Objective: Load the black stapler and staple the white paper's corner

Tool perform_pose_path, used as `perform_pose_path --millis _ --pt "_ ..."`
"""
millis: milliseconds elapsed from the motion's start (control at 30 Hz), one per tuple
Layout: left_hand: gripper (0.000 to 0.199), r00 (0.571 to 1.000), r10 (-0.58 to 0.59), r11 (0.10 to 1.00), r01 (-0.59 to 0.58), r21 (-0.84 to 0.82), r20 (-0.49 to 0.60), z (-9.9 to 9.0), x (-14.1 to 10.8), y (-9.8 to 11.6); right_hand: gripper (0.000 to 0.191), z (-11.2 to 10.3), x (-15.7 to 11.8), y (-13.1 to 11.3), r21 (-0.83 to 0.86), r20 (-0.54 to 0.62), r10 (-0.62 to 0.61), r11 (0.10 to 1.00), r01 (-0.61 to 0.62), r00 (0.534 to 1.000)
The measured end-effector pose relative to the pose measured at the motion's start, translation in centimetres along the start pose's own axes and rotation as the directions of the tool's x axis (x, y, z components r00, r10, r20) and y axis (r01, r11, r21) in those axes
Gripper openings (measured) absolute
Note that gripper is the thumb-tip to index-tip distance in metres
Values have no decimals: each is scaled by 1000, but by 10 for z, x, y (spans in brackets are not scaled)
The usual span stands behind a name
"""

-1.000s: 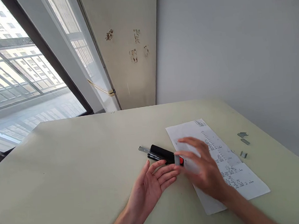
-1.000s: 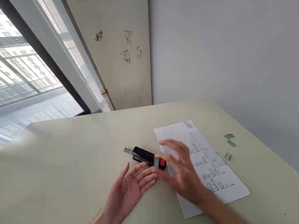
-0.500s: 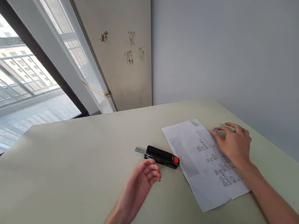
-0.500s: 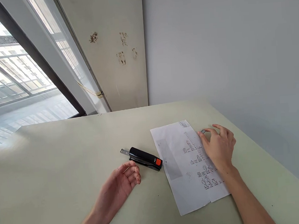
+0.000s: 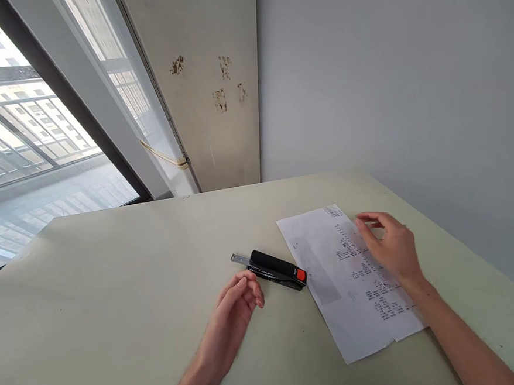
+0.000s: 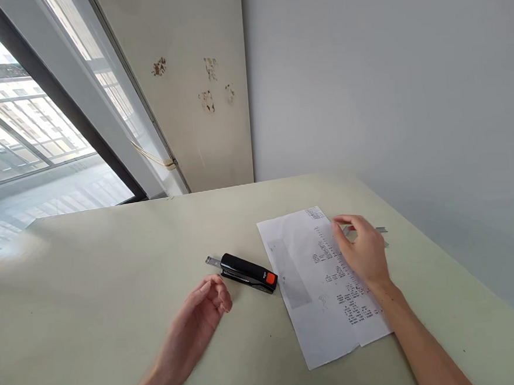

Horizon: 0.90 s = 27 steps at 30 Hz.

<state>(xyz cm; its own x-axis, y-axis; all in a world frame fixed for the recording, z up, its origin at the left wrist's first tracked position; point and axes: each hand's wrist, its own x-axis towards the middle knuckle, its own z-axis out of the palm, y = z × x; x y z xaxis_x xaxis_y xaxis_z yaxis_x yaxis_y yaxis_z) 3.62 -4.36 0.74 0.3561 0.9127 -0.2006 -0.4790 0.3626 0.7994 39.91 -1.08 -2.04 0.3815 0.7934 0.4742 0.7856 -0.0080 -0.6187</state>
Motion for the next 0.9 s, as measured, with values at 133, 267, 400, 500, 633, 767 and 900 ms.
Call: perform_pose_path --millis 133,267,400,500,633,767,900 --pt "12 884 406 852 -274 447 -231 0 -2 4 40 1 -15 -38 267 325 -29 962 -62 945" --pt "47 768 573 683 -256 684 -286 -6 0 6 44 2 -29 -56 308 574 -189 951 3 797" --pt "68 847 444 687 -111 718 -293 -12 5 1 47 1 -37 -66 299 660 -269 950 83 701" --pt "71 880 408 692 -125 711 -242 -10 5 -3 52 1 -41 -74 336 709 -296 940 62 640" --pt "68 921 347 808 -198 555 -177 -2 1 -3 43 8 -48 -82 392 700 -350 917 75 622" --pt "64 958 266 813 -163 559 -107 -6 1 1 36 13 -51 -85 388 656 -397 907 164 643" --pt "71 930 359 658 -195 728 -76 -19 8 6 37 15 -54 -87 373 617 -454 888 269 643"
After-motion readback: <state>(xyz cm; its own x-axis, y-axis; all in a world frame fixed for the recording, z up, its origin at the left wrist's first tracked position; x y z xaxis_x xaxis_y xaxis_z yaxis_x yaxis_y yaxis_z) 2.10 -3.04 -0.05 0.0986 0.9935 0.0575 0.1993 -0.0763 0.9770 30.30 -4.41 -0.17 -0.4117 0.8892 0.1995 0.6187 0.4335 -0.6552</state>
